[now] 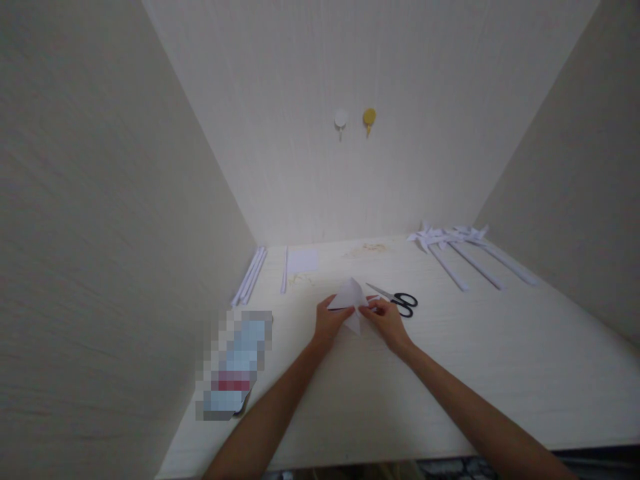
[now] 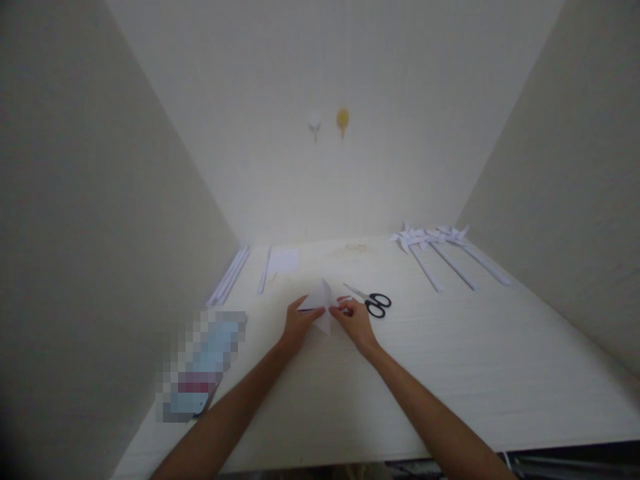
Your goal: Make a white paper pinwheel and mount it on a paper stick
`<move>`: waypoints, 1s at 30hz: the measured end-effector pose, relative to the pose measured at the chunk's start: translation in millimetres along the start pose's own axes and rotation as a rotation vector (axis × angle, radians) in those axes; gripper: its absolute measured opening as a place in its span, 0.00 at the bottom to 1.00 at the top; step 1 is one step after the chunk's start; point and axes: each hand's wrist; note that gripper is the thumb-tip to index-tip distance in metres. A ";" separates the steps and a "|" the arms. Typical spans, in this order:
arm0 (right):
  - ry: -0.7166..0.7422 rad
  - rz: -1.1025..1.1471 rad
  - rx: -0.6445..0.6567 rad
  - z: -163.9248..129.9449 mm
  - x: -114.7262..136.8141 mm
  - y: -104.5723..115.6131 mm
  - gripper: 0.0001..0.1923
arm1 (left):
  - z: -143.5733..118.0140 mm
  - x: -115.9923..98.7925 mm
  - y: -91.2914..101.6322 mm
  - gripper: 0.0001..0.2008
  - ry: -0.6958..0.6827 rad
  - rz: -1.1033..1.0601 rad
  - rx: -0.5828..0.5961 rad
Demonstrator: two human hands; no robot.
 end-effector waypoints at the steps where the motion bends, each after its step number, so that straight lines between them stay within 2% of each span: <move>1: -0.001 -0.003 0.004 0.1 0.1 0.2 0.15 | -0.1 -0.1 0.1 0.15 0.000 0.005 -0.001; 16: -0.007 -0.015 -0.040 -2.0 4.5 -1.3 0.13 | -0.7 0.6 -0.1 0.14 -0.006 0.036 0.012; 30: -0.027 0.071 -0.059 -1.1 -3.6 -1.9 0.14 | -1.7 -0.9 -1.5 0.13 -0.017 0.077 0.034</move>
Point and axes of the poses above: each hand's wrist, its own z-axis towards the middle knuckle, its own y-axis out of the back of the hand, x = y × z, and after that the axes turned 10 degrees about -y, right-handed
